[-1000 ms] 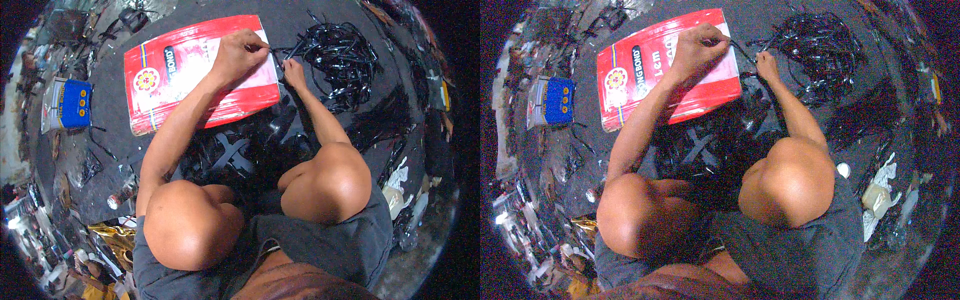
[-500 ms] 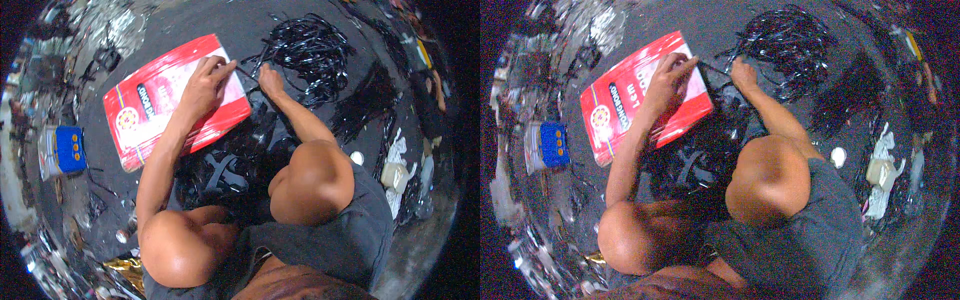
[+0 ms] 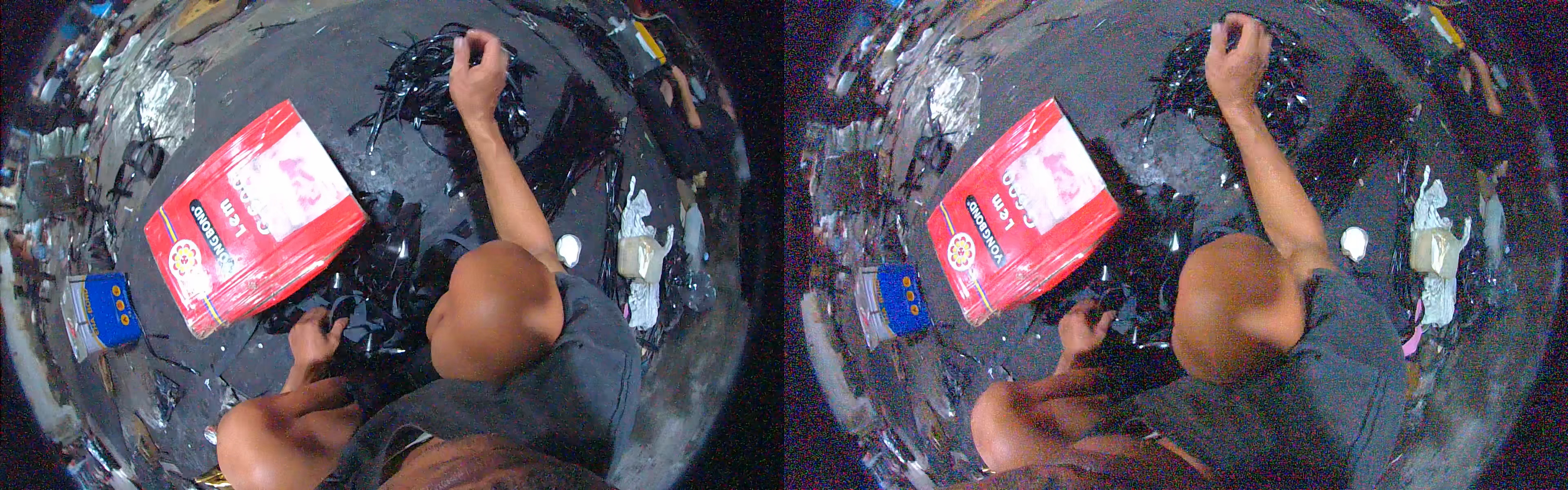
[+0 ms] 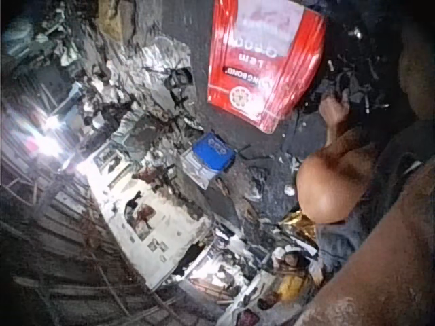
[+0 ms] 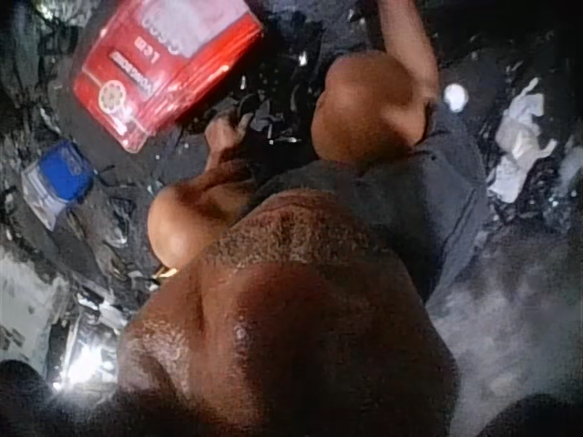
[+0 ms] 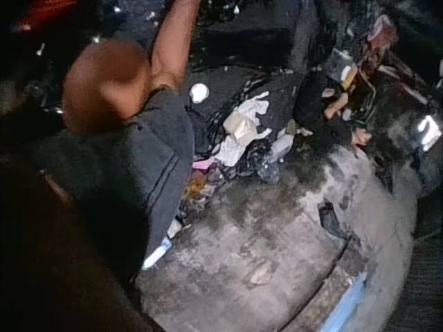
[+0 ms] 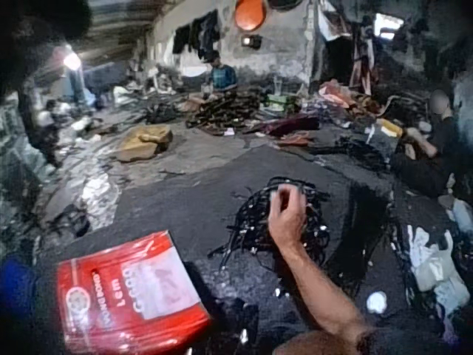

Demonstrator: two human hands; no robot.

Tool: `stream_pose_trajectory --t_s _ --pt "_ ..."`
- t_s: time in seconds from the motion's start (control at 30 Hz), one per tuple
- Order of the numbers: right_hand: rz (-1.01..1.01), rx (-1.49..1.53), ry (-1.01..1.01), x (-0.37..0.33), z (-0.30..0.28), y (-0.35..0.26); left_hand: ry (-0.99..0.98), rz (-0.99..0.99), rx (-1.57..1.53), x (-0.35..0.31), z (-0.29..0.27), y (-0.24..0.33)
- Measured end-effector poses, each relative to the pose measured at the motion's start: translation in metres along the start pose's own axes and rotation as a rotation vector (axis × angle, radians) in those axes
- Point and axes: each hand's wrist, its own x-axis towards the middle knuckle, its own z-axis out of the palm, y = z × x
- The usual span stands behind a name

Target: The person repeatedly picks up black plastic straps and ties them around a red and white rectangular package placed on a table. The person secures each strap by hand, then discards the excess strap onto the table surface.

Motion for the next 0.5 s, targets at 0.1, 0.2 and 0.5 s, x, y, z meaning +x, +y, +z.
stream_pose_trajectory --t_s 0.1,0.2,0.5 --pt "0.105 0.375 -0.192 0.028 -0.030 -0.066 -0.101 -0.145 -0.427 0.024 -0.025 0.016" --pt "0.345 1.120 -1.020 -0.003 -0.064 -0.159 -0.172 -0.132 -0.517 0.061 -0.092 0.058" --pt "0.712 1.416 -2.014 -0.032 -0.089 -0.209 -0.087 0.023 -0.517 0.097 -0.222 0.092"
